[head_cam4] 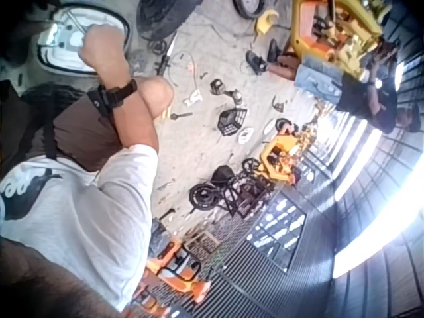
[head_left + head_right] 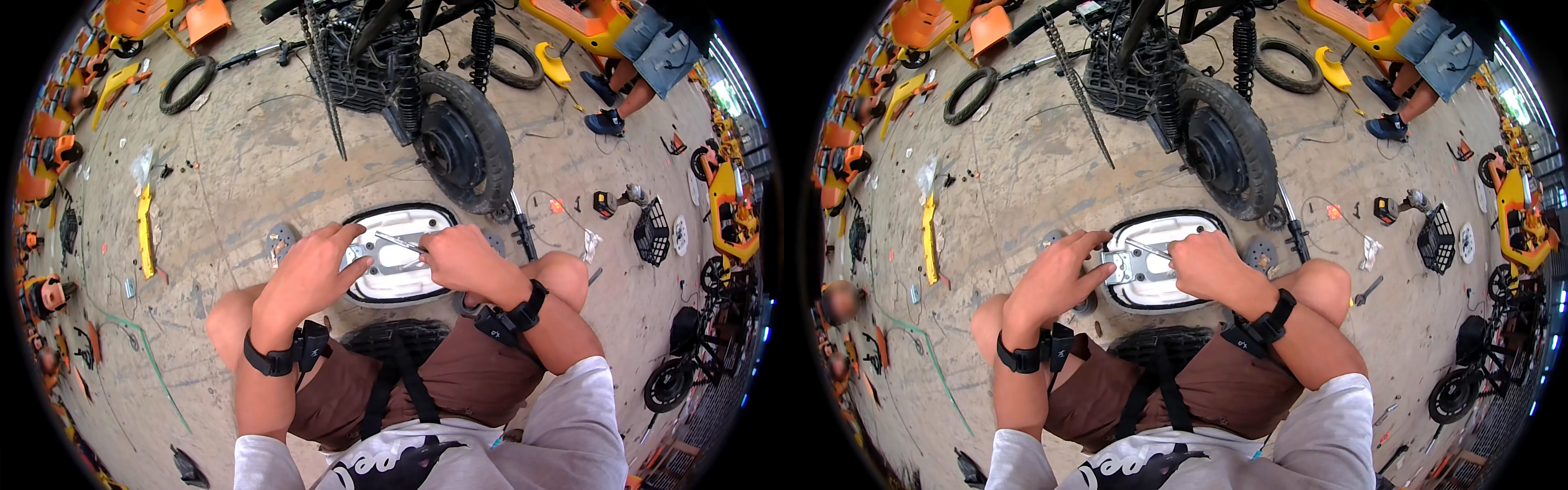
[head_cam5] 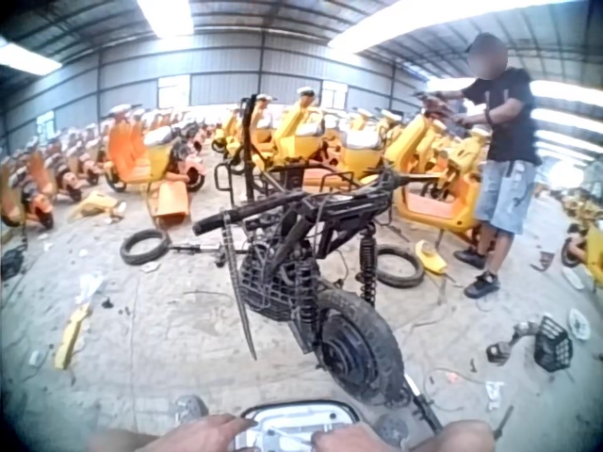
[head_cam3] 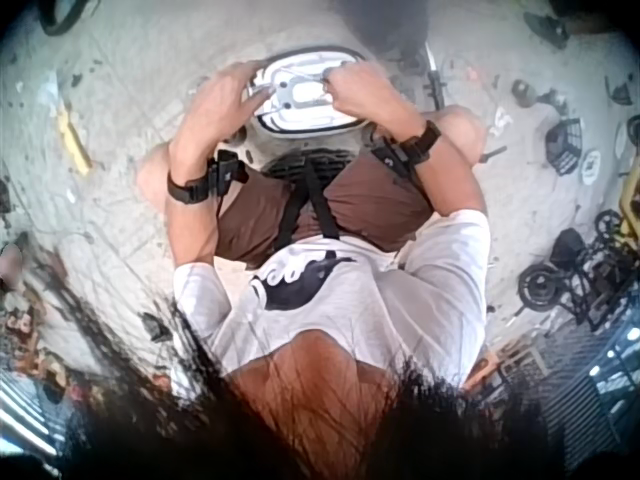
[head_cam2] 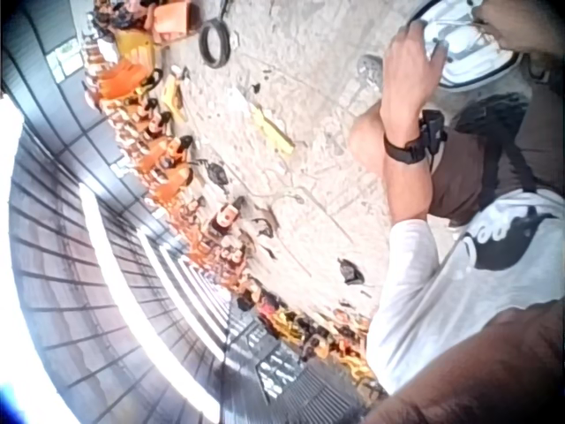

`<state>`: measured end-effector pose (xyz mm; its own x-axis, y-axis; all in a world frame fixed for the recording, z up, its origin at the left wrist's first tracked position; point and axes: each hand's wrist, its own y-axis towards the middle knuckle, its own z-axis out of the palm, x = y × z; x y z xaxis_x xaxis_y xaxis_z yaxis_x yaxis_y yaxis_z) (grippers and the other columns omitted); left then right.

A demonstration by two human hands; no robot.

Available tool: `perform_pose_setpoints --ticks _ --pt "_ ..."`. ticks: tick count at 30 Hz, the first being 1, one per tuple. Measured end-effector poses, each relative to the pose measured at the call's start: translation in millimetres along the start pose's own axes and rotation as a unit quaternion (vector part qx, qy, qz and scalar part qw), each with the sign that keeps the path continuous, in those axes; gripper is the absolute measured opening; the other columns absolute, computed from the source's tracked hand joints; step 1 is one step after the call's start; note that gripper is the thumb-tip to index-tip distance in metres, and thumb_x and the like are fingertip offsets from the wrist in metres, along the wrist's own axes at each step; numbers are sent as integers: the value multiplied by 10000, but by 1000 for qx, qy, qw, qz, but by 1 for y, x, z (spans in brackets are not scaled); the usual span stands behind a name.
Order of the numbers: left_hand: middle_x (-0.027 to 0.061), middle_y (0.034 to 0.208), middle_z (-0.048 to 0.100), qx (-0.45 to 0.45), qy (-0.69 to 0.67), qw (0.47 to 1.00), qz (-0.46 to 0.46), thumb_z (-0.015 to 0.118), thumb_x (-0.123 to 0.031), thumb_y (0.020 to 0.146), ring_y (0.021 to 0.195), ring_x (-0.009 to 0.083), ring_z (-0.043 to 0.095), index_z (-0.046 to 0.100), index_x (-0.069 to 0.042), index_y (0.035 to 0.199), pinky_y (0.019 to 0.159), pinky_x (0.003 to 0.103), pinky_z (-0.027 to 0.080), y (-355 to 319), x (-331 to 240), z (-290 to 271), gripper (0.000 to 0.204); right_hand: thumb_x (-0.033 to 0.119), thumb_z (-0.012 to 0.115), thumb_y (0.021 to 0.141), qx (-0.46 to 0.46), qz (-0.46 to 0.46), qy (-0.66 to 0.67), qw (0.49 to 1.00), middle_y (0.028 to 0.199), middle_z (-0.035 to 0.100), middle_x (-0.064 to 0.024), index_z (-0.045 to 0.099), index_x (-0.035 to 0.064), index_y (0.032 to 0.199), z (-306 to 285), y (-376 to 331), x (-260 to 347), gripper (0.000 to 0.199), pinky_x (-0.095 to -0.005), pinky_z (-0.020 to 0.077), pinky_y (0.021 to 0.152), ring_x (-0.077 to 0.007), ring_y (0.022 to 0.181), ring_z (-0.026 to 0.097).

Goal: The person sits on the floor and uses a metal tool to manipulate a white plastic scooter component resting on their lap. They repeatedly insert and adjust the tool within the component's interior while surrounded by disassembled scooter parts and tools.

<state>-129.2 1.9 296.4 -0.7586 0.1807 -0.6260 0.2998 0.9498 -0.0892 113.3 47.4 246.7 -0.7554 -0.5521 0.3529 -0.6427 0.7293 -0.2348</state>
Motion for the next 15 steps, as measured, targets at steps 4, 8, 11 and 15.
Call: perform_pose_setpoints --ticks 4,8,11,15 --pt "216 950 640 -3 1 1000 2 670 -240 871 917 406 624 605 7 1155 774 466 503 1 -1 0 382 132 665 769 6 -20 -11 1000 718 675 -185 692 18 801 7 1 1 122 -455 503 627 -359 687 667" --pt "181 1021 650 14 7 1000 -22 670 -222 873 888 357 625 608 -1 1182 781 413 498 1 -2 0 386 121 672 759 -6 -30 0 1000 712 674 -179 694 13 788 11 2 0 114 -443 505 622 -352 683 668" --pt "181 1033 650 24 13 999 -32 668 -226 875 880 358 629 608 -3 1184 780 412 500 0 -2 0 386 108 672 751 -2 -31 -15 999 709 674 -177 694 12 779 10 1 -2 103 -438 506 621 -350 680 667" --pt "180 1049 651 20 11 999 -24 663 -232 883 880 354 637 607 -6 1189 778 410 504 1 -2 -1 385 123 658 782 0 -36 -15 999 703 668 -184 690 9 796 9 0 -2 118 -447 502 619 -356 680 664"
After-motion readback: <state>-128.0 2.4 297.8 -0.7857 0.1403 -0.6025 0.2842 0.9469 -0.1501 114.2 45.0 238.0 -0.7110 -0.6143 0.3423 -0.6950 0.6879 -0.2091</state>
